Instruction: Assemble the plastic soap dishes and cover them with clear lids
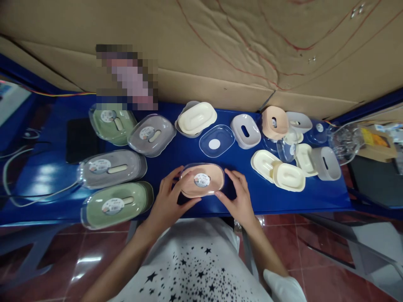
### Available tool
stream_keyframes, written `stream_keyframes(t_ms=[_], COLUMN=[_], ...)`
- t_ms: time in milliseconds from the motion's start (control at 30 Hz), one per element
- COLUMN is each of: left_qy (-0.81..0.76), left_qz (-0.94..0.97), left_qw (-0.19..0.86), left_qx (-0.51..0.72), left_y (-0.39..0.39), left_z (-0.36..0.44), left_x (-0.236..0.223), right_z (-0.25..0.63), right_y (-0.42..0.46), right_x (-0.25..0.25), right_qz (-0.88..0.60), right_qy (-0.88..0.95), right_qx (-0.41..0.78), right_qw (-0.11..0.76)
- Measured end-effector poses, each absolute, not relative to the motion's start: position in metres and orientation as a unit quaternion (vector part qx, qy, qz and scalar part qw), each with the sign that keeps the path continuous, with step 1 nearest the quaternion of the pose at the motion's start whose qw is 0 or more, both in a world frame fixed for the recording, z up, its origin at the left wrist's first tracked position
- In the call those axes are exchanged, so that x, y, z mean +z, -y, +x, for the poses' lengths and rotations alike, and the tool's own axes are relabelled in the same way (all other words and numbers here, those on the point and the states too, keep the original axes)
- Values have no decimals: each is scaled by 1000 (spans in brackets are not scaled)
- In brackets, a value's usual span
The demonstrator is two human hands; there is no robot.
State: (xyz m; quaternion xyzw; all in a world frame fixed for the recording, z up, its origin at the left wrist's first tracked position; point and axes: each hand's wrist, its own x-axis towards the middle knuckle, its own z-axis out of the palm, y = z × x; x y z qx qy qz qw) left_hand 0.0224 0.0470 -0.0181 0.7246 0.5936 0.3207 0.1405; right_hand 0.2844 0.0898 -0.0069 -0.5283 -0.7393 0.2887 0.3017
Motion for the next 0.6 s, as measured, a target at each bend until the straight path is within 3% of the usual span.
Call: stream_keyframes(t_ms=[267,600], left_qy=[-569,-591], left_qz=[727,714], left_qw=[167,183], left_qx=[346,328], left_y=[-45,-39], left_z=[17,24], left_x=[-24,-12], right_z=[284,288], right_y=[-112,-111], right_x=[4,-4], right_qz=[-335,-321], right_qy=[849,856], right_qx=[336,324], right_qw=[232,244])
